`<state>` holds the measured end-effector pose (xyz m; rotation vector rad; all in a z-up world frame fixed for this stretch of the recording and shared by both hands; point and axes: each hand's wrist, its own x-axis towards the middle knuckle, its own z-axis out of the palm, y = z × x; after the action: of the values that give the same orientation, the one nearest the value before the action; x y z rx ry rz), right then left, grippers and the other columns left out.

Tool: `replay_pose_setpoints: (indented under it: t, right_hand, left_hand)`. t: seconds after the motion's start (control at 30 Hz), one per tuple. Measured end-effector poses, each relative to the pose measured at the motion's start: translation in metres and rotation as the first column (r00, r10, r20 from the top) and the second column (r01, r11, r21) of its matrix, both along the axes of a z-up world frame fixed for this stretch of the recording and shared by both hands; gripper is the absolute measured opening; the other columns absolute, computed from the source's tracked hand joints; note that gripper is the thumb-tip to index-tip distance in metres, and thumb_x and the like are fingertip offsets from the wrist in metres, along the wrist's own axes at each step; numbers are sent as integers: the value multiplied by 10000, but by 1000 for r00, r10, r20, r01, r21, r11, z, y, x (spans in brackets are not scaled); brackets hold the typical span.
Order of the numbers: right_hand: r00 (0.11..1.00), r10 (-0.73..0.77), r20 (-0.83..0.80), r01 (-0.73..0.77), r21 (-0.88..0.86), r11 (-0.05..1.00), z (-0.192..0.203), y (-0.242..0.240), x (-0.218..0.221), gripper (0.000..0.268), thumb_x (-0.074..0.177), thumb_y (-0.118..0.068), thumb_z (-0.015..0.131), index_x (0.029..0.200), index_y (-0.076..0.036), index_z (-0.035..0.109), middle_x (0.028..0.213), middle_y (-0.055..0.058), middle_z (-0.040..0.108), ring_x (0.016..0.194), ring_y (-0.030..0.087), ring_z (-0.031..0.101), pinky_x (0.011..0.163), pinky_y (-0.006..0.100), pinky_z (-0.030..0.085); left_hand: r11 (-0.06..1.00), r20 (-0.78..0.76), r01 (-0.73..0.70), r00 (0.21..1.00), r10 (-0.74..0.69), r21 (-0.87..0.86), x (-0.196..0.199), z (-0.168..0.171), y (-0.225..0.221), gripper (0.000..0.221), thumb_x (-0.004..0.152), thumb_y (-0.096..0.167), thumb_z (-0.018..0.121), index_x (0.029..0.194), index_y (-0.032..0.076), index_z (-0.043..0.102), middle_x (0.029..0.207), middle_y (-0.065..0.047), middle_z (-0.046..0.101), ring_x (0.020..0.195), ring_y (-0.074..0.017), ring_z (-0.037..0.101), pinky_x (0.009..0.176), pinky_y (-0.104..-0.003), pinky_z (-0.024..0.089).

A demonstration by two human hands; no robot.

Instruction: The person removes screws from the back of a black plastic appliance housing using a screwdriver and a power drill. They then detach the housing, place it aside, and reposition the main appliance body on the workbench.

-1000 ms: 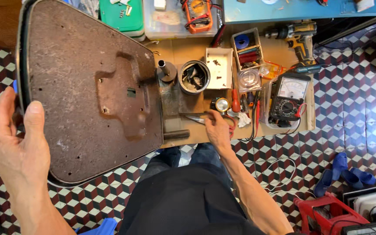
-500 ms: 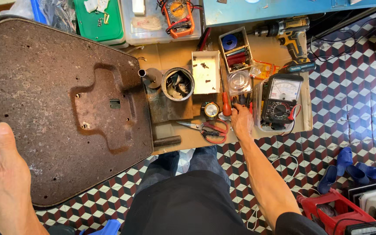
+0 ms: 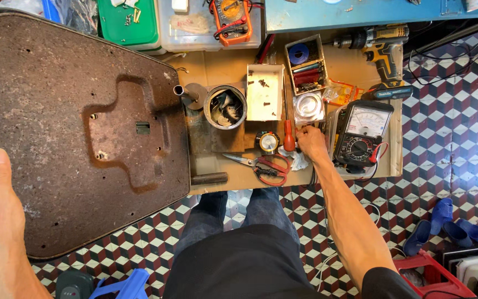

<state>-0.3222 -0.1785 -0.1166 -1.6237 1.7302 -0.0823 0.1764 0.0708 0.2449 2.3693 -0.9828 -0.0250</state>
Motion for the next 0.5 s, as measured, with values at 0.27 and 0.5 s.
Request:
replay_pose_setpoints:
  t: [0.27,0.5]
  right_hand:
    - [961,-135,242,65,278,958,-24,-2,-22,243,887,-218,684,1010,-15,740,762,98,728,625,153,661,595,324,519]
    - [987,-91,129,75,126,989,17,17,-13,243,851,-223,747,942,2,729,781,130,727,680,224,671,656,353,532]
  left_hand:
    - [995,-92,-101,991,102,15,-5,5,-7,423,1138,299,600,1419,-16,602,1295,-184,670,1121,-290,643,976,-400,508]
    - [994,69,83,995,-78,-75,-17,27,-13,347,1120,144,595,1415,-39,607,1357,-201,656,1218,-289,642,1046,-389,500]
